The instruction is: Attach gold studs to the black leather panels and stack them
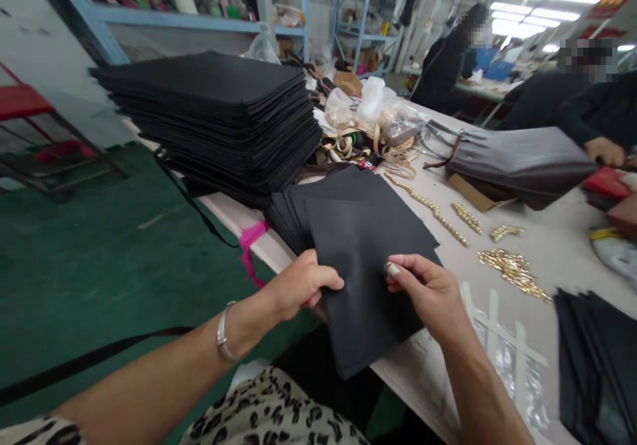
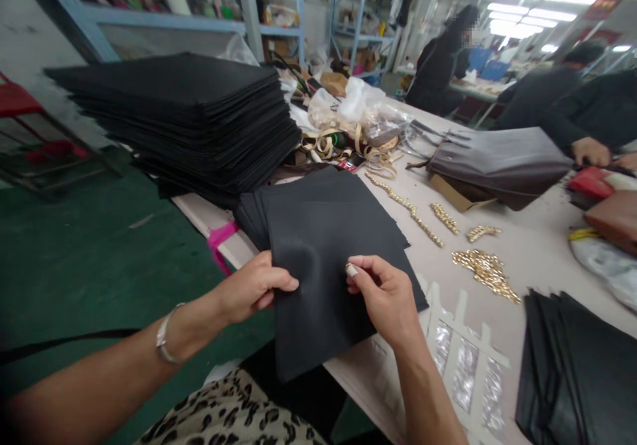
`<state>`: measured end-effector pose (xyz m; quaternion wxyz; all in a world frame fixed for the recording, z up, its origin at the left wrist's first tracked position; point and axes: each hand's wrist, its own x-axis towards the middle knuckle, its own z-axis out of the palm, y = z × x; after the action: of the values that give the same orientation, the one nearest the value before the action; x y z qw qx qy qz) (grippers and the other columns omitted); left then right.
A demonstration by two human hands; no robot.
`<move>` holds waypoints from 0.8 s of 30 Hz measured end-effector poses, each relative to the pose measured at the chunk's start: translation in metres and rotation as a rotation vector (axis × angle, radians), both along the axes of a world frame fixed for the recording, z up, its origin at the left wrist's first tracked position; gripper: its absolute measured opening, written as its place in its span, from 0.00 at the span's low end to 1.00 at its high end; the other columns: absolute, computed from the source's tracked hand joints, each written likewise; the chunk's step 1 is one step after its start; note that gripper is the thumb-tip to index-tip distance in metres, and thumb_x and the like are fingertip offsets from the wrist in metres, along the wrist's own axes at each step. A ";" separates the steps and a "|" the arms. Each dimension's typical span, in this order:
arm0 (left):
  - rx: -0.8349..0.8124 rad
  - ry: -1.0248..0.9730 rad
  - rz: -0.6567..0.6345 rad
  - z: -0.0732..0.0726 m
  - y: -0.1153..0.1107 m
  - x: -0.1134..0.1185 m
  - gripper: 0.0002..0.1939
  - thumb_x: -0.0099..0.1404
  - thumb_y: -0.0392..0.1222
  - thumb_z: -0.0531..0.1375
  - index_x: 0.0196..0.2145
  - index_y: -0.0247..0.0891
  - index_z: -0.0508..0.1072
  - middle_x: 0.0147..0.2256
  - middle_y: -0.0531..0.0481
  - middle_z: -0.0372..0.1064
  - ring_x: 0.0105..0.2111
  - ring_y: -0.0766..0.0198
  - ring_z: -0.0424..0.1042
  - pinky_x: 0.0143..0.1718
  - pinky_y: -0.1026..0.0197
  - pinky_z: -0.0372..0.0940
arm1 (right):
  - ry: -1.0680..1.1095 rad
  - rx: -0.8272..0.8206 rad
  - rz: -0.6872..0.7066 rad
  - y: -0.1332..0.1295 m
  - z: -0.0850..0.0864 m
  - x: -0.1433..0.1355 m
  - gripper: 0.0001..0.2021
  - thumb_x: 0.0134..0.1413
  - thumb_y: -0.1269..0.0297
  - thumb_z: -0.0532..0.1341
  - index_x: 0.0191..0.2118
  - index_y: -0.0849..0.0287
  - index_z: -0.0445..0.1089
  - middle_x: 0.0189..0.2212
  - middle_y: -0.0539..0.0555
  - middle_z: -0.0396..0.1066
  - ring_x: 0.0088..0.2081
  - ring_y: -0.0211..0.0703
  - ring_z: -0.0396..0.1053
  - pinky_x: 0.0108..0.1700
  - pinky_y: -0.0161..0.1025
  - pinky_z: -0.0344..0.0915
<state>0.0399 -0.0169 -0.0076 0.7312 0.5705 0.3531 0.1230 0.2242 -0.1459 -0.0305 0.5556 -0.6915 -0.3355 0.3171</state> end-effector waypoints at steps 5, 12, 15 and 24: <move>-0.133 0.017 -0.129 -0.002 -0.028 -0.009 0.07 0.49 0.41 0.65 0.26 0.37 0.71 0.17 0.62 0.57 0.11 0.77 0.45 0.12 0.70 0.41 | 0.123 -0.081 0.027 -0.040 -0.009 -0.018 0.13 0.52 0.54 0.69 0.36 0.60 0.77 0.26 0.50 0.73 0.25 0.36 0.69 0.28 0.33 0.71; -0.103 0.097 -0.078 -0.008 -0.045 0.009 0.18 0.54 0.48 0.69 0.40 0.37 0.76 0.21 0.57 0.66 0.15 0.73 0.57 0.13 0.70 0.45 | 0.200 -0.034 -0.022 -0.041 -0.018 -0.021 0.13 0.51 0.54 0.69 0.35 0.59 0.76 0.24 0.47 0.70 0.24 0.34 0.68 0.25 0.31 0.70; -0.160 0.153 -0.013 -0.008 -0.045 0.016 0.14 0.56 0.49 0.67 0.31 0.36 0.74 0.17 0.59 0.62 0.12 0.74 0.53 0.11 0.70 0.43 | 0.261 -0.033 -0.028 -0.039 -0.017 -0.016 0.13 0.48 0.54 0.70 0.34 0.59 0.76 0.23 0.47 0.70 0.24 0.35 0.68 0.23 0.31 0.71; -0.243 0.163 -0.020 -0.006 -0.044 0.016 0.14 0.56 0.47 0.65 0.21 0.37 0.69 0.11 0.60 0.57 0.09 0.76 0.49 0.09 0.72 0.43 | 0.299 0.014 -0.026 -0.037 -0.018 -0.018 0.12 0.48 0.55 0.71 0.35 0.58 0.78 0.25 0.48 0.71 0.25 0.34 0.68 0.23 0.30 0.73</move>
<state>0.0556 -0.0609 -0.0140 0.7650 0.4894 0.4179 0.0250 0.2062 -0.1833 -0.0482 0.6083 -0.6370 -0.2420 0.4070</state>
